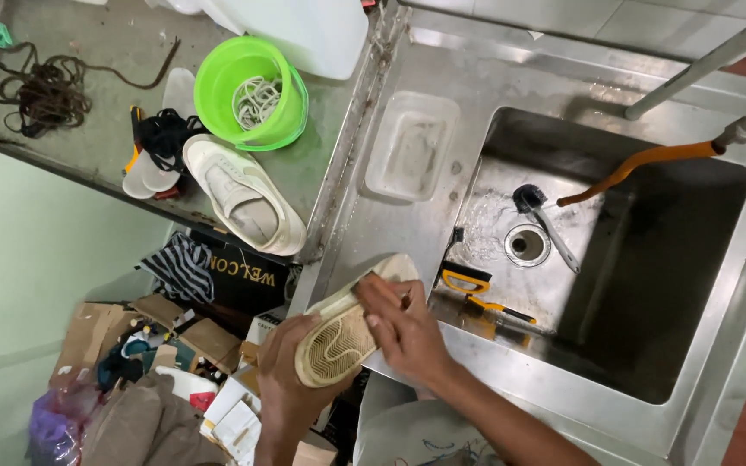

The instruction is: The person removes the laces from a white sneaker and places them in a green bucket. They then scrub the shoe's sole with a sponge under running water in a stainless steel sink. Another person briefly appears to rinse the bucket.

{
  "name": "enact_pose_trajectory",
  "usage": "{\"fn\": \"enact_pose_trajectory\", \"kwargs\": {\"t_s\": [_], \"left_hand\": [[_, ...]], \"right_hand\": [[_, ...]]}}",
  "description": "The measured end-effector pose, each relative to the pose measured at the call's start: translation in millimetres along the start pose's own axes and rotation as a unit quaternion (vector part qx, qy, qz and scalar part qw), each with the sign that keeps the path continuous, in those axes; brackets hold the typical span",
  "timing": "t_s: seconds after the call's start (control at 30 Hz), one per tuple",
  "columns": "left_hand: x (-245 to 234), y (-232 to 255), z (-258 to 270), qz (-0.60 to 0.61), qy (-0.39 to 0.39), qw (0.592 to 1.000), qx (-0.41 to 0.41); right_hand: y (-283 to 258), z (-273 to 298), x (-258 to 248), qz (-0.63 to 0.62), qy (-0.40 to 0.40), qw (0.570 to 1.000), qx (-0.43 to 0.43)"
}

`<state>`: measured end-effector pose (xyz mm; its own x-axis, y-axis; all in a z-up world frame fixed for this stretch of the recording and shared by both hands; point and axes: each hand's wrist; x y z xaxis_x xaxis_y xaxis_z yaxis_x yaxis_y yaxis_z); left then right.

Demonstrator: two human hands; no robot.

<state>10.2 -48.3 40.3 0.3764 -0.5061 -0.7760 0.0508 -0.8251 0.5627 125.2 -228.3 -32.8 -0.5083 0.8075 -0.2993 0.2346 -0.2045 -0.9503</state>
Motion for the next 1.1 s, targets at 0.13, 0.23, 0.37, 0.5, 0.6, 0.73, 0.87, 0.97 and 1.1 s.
{"fn": "enact_pose_trajectory", "kwargs": {"t_s": [0.13,0.23,0.37,0.5,0.6,0.73,0.87,0.97,1.1], "left_hand": [[0.0,5.0,9.2,0.007,-0.006,1.0,-0.028],[2.8,4.7,-6.1,0.007,0.0,1.0,-0.014],[-2.4,9.2,1.9,-0.019,-0.015,0.999,-0.022],[1.0,9.3,4.4,-0.033,-0.007,0.999,-0.015],[2.9,8.1,-2.2,-0.013,-0.008,0.998,-0.066],[-0.1,14.9,4.5,-0.026,-0.011,0.999,-0.038],[2.8,21.8,-6.6,-0.015,0.007,1.0,-0.001],[5.5,19.0,-3.1,-0.02,0.001,0.999,0.031],[1.2,26.9,-0.9,-0.005,-0.007,1.0,-0.024]], "right_hand": [[68.1,-19.1,-3.8,0.05,0.008,0.981,0.19],[30.5,-1.6,7.6,0.037,0.043,0.996,0.068],[33.5,-9.5,-4.7,0.036,-0.002,0.987,0.159],[63.0,-8.0,8.6,0.07,0.032,0.979,0.19],[11.1,5.7,11.2,0.034,0.038,0.998,-0.032],[81.1,-10.8,4.8,0.039,0.021,0.992,0.122],[-0.4,3.9,7.6,0.002,0.028,1.0,0.004],[14.9,7.4,1.9,0.055,0.034,0.997,0.039],[74.0,-1.5,6.1,0.022,0.055,0.979,0.195]]}}
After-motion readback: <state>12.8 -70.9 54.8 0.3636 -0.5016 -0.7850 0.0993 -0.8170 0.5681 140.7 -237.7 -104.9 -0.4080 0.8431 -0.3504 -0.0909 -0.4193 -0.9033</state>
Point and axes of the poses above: each hand's wrist, its own z-axis away from the middle knuckle, its own x-axis out of the palm, y = z × x, and after that the axes turned 1 degree about -z, right-handed
